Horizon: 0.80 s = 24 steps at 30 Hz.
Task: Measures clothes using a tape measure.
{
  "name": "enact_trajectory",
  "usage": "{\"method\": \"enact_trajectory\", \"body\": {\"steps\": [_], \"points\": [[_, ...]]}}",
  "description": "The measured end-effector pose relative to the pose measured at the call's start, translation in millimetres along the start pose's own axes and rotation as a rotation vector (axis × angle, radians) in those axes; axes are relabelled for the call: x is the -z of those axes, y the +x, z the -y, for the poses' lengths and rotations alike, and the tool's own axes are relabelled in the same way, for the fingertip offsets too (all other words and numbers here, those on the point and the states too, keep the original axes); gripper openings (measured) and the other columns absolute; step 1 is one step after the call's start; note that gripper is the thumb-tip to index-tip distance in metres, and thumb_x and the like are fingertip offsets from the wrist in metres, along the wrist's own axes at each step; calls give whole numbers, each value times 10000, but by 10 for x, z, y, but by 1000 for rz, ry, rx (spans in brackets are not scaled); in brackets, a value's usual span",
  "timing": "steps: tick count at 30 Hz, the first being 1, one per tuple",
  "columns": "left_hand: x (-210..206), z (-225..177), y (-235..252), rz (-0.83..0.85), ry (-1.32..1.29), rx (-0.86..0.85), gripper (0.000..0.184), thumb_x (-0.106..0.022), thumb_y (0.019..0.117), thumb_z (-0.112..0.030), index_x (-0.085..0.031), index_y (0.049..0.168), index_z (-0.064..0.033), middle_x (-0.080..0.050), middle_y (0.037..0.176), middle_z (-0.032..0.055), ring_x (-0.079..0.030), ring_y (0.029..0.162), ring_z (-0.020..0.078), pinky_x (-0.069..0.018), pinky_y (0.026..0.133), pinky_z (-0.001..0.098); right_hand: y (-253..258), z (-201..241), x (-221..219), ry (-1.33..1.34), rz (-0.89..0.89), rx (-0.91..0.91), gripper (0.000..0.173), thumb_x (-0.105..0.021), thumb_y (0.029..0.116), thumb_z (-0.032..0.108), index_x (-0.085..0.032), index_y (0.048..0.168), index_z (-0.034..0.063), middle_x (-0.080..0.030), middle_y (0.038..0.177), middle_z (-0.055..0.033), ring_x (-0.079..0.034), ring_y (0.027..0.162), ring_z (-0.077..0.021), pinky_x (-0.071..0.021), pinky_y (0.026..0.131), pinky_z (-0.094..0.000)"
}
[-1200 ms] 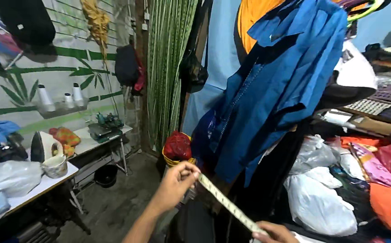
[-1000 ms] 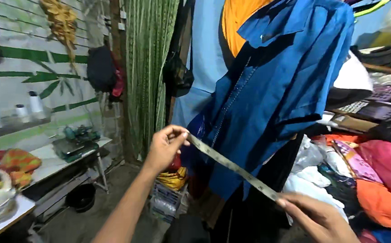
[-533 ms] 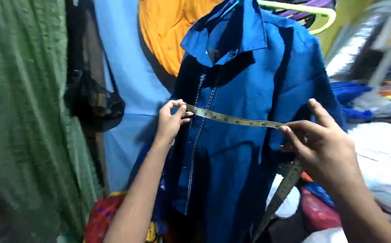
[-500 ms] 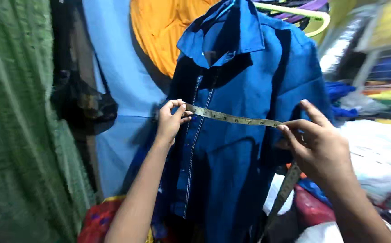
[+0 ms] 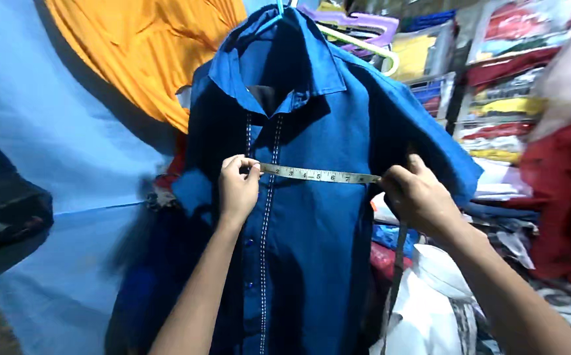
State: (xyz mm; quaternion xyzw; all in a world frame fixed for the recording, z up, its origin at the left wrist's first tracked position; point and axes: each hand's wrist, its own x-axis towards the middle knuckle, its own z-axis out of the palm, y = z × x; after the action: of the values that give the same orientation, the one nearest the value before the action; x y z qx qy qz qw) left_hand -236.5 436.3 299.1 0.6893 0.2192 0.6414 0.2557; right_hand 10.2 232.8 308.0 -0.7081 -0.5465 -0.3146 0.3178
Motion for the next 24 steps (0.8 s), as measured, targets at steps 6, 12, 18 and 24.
{"method": "enact_trajectory", "body": {"steps": [6, 12, 18, 24], "points": [[-27, -155, -109, 20, 154, -95, 145, -637, 1013, -127, -676, 1080, -4, -556, 1312, 187, -602, 1109, 257, -530, 892, 398, 288, -274, 222, -113, -48, 179, 233, -625, 996, 236, -719, 1049, 28, -326, 1562, -374, -190, 1491, -579, -140, 1141, -777], [-101, -202, 34, 11, 139, -17, 96, -701, 967, -113, -718, 1014, -32, -535, 1321, 193, -566, 1169, 241, -498, 961, 350, 466, -345, 344, -55, -59, 27, 184, -708, 956, 259, -763, 1037, 104, -171, 1630, -362, -36, 1502, -604, -79, 1075, -846], [-100, -207, 52, -33, 197, 0, 118, -685, 974, -129, -722, 1017, -25, -507, 1388, 214, -453, 1335, 298, -394, 1085, 440, 105, -201, 98, 111, -118, -234, 212, -728, 951, 260, -746, 1065, 83, -256, 1584, -386, -184, 1463, -614, -160, 1083, -823], [-33, -125, 64, 20, 203, -27, 109, -670, 983, -100, -715, 1026, -11, -602, 1256, 191, -608, 1109, 249, -504, 952, 399, -129, -264, -249, 427, -79, -317, 162, -727, 965, 193, -743, 953, 32, -698, 887, -155, -642, 806, -295, -497, 742, -547]]}}
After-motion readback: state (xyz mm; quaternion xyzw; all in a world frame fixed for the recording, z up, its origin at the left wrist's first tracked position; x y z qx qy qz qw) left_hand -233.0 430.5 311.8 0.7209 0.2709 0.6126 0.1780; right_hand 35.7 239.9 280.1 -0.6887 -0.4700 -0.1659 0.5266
